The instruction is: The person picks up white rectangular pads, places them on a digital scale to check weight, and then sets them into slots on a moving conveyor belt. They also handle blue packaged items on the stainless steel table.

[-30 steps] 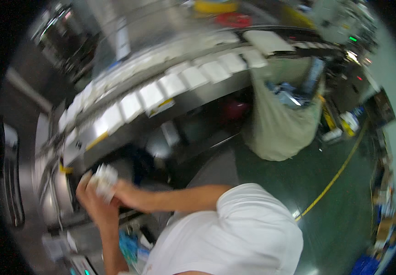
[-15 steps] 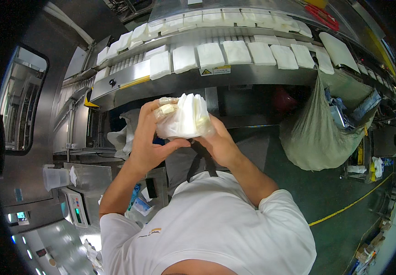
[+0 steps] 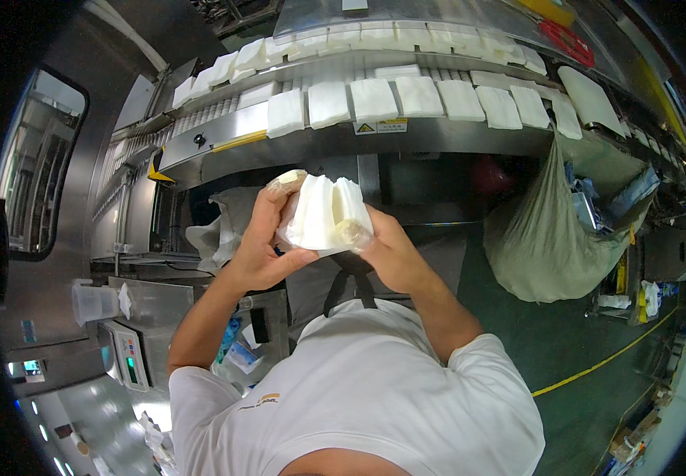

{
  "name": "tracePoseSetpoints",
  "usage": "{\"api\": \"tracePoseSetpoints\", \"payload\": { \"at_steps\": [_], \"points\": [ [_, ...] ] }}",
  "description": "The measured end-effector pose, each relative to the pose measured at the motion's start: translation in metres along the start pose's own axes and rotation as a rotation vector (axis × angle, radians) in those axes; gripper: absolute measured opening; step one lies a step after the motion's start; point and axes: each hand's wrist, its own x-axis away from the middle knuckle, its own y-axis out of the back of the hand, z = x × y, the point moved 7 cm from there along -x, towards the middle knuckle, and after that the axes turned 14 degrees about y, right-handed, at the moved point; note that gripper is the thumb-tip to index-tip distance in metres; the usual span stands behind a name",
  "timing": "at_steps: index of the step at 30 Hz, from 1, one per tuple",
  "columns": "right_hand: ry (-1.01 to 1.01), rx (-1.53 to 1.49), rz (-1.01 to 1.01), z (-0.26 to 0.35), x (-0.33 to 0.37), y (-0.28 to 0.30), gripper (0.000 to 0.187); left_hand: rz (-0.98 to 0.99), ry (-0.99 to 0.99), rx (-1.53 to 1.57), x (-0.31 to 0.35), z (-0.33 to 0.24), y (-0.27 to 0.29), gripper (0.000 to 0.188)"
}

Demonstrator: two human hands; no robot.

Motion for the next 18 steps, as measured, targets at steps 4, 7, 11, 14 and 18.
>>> {"api": "tracePoseSetpoints", "payload": {
  "at_steps": [4, 7, 11, 14, 18],
  "points": [
    [-0.054, -0.299, -0.136, -0.008, 0.005, 0.002, 0.051, 0.02, 0.031, 0.262, 0.002, 0.013, -0.002, 0.098],
    [-0.102, -0.222, -0.162, -0.01, 0.005, 0.005, 0.05, 0.016, 0.023, 0.269, -0.002, 0.02, -0.013, 0.106],
    [0.082, 0.286, -0.003, 0.007, -0.007, -0.005, 0.038, -0.083, 0.099, 0.063, -0.005, 0.024, -0.021, 0.114],
    [-0.003, 0.311, -0.009, 0.011, -0.012, -0.008, 0.033, -0.071, 0.234, 0.278, -0.007, 0.025, -0.027, 0.094],
    [-0.098, 0.088, -0.01, 0.009, -0.011, -0.009, 0.038, -0.095, 0.288, 0.352, 0.002, 0.047, -0.024, 0.074]
  ]
}}
